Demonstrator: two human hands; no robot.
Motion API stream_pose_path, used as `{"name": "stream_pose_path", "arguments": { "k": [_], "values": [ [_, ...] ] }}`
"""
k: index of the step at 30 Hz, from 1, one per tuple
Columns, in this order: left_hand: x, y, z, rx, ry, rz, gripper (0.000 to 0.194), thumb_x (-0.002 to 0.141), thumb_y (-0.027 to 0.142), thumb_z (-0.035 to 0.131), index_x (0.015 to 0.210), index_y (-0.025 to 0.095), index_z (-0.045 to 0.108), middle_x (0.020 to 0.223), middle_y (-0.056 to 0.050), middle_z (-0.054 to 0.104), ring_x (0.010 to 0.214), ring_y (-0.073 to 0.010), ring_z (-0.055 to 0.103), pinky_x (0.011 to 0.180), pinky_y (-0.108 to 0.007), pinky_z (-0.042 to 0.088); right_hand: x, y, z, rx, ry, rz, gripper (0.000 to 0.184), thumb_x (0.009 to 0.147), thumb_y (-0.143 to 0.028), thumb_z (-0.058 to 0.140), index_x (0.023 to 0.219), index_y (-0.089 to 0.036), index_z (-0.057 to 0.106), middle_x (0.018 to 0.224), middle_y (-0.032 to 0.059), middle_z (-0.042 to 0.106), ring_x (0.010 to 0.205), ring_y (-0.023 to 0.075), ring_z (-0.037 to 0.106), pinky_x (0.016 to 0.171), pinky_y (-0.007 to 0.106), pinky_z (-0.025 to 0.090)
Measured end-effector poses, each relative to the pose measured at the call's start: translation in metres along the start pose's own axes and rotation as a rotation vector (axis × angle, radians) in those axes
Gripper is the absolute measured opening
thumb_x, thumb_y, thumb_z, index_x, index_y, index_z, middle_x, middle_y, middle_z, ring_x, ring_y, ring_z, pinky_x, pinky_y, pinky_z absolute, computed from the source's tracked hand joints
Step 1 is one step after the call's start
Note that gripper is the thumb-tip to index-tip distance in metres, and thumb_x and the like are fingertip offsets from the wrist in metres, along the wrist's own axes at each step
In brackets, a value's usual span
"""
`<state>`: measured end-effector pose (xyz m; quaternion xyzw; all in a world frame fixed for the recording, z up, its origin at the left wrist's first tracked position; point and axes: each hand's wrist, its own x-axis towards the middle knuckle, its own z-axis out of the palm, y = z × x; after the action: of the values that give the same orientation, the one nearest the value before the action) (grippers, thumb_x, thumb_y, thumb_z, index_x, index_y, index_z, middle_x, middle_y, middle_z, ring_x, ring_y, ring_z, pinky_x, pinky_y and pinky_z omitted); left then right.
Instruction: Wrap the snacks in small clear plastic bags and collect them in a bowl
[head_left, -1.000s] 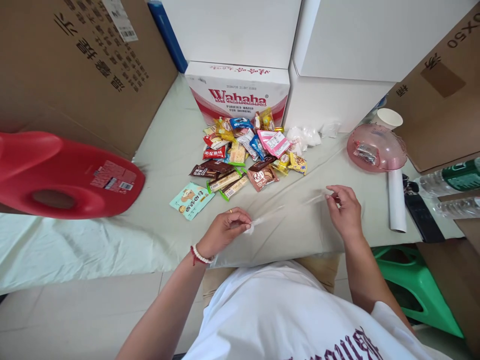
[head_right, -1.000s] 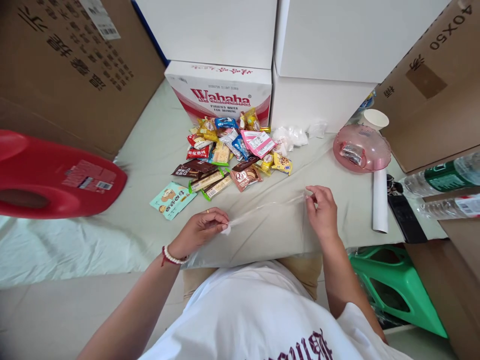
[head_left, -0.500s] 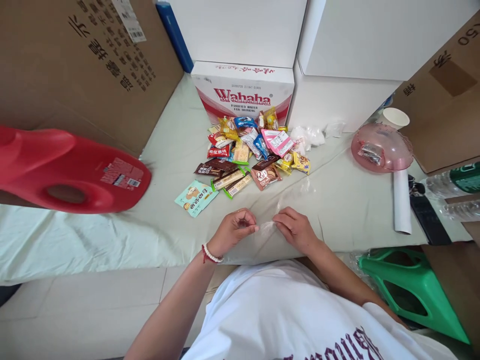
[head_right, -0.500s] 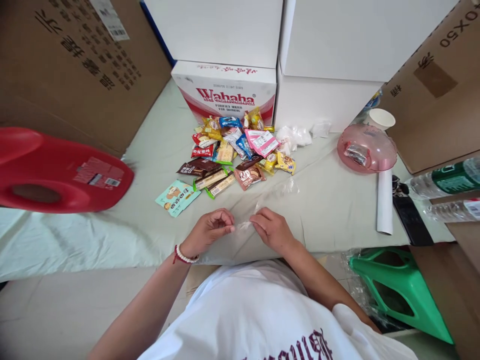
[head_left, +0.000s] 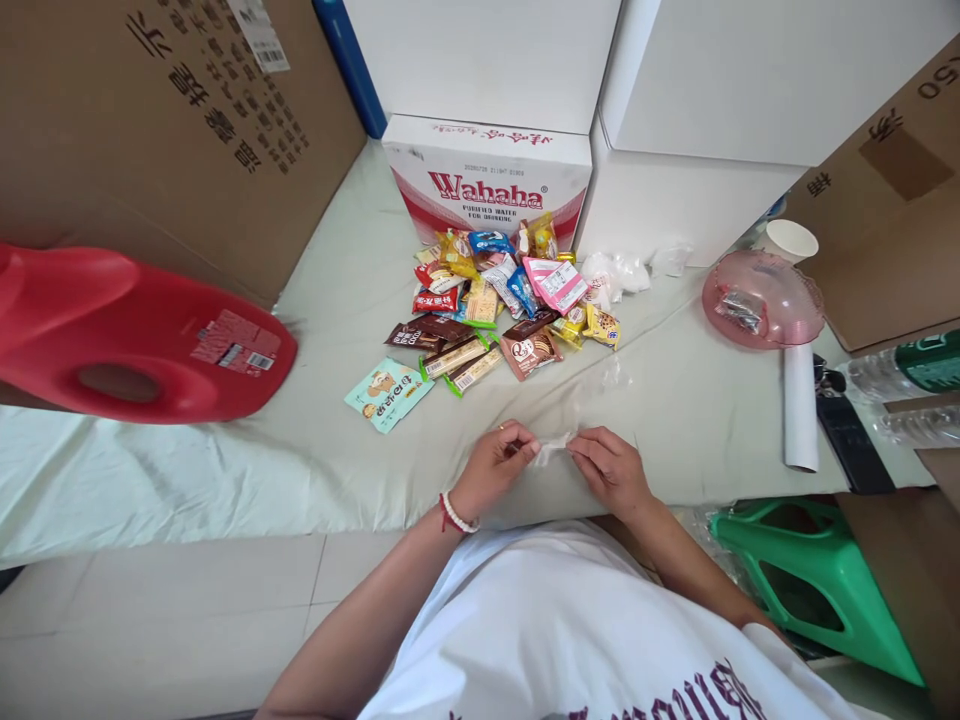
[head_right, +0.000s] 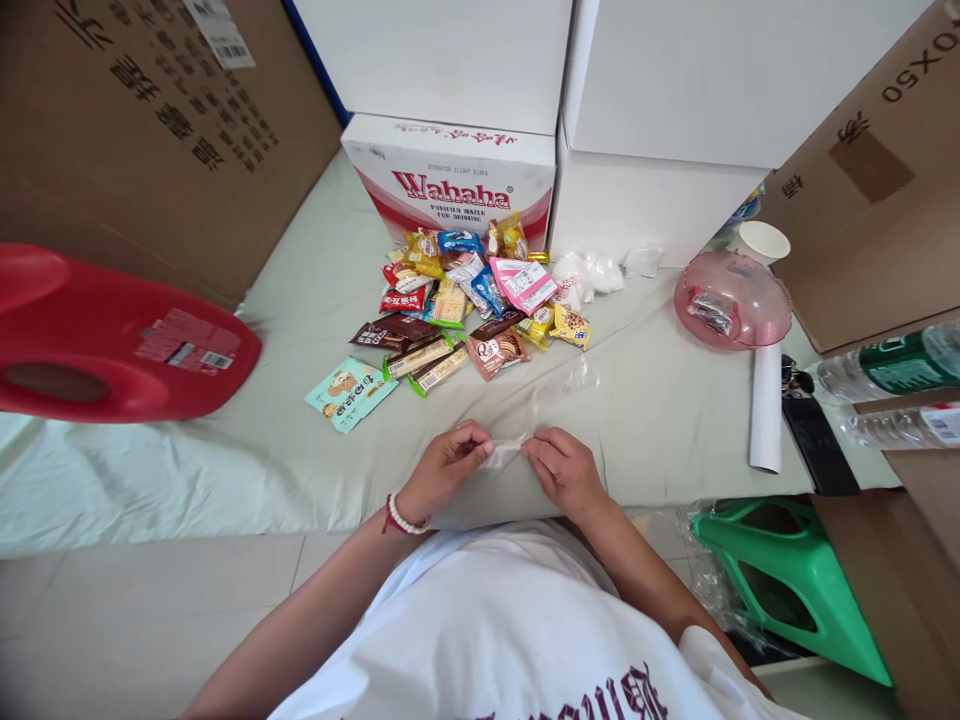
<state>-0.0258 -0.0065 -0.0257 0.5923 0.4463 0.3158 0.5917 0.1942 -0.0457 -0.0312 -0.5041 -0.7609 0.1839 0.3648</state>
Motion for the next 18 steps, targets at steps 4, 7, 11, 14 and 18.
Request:
{"name": "stream_pose_path", "arguments": {
  "k": [4, 7, 11, 14, 18],
  "values": [
    [-0.001, -0.009, -0.011, -0.148, 0.108, -0.099, 0.042, 0.088, 0.059, 0.065, 0.079, 0.018, 0.060, 0.070, 0.002, 0.054, 0.067, -0.0125, 0.046, 0.065, -0.025, 0.038, -0.018, 0.007, -0.014, 0.039, 0.003, 0.105, 0.023, 0.100, -0.031, 0.054, 0.095, -0.026, 0.076, 0.093, 0.0079, 0.072, 0.082, 0.0193, 0.068, 0.070, 0.033, 0.058],
    [-0.005, -0.011, -0.009, -0.155, 0.173, -0.082, 0.038, 0.086, 0.054, 0.069, 0.079, 0.017, 0.063, 0.078, -0.001, 0.060, 0.073, -0.0136, 0.051, 0.069, -0.026, 0.041, -0.028, 0.006, -0.020, 0.207, -0.061, 0.319, 0.022, 0.098, -0.040, 0.059, 0.090, -0.025, 0.074, 0.085, 0.0065, 0.069, 0.075, 0.0190, 0.065, 0.065, 0.033, 0.055],
    [-0.008, -0.007, 0.009, -0.064, 0.130, 0.029, 0.027, 0.086, 0.043, 0.072, 0.077, 0.018, 0.067, 0.088, -0.005, 0.065, 0.082, -0.0165, 0.059, 0.072, -0.027, 0.046, -0.013, -0.008, -0.013, 0.643, -0.086, 0.747, 0.041, 0.093, -0.062, 0.057, 0.100, -0.023, 0.068, 0.086, 0.0055, 0.067, 0.066, 0.0169, 0.059, 0.046, 0.027, 0.047],
    [-0.008, -0.003, 0.021, -0.001, 0.093, 0.082, 0.023, 0.085, 0.039, 0.073, 0.075, 0.019, 0.068, 0.087, -0.006, 0.065, 0.083, -0.0170, 0.060, 0.075, -0.029, 0.047, 0.008, -0.016, 0.000, 0.770, -0.047, 0.816, 0.047, 0.082, -0.066, 0.069, 0.098, -0.023, 0.065, 0.084, 0.0029, 0.064, 0.067, 0.0158, 0.056, 0.043, 0.024, 0.044],
    [-0.009, -0.007, 0.019, -0.141, 0.168, 0.014, 0.025, 0.084, 0.041, 0.073, 0.078, 0.019, 0.066, 0.086, -0.004, 0.064, 0.080, -0.0155, 0.058, 0.073, -0.028, 0.047, 0.015, -0.013, 0.008, 0.768, 0.024, 0.814, 0.042, 0.076, -0.061, 0.076, 0.081, -0.022, 0.060, 0.065, -0.0042, 0.049, 0.053, 0.0104, 0.040, 0.042, 0.023, 0.036]
  ]
}}
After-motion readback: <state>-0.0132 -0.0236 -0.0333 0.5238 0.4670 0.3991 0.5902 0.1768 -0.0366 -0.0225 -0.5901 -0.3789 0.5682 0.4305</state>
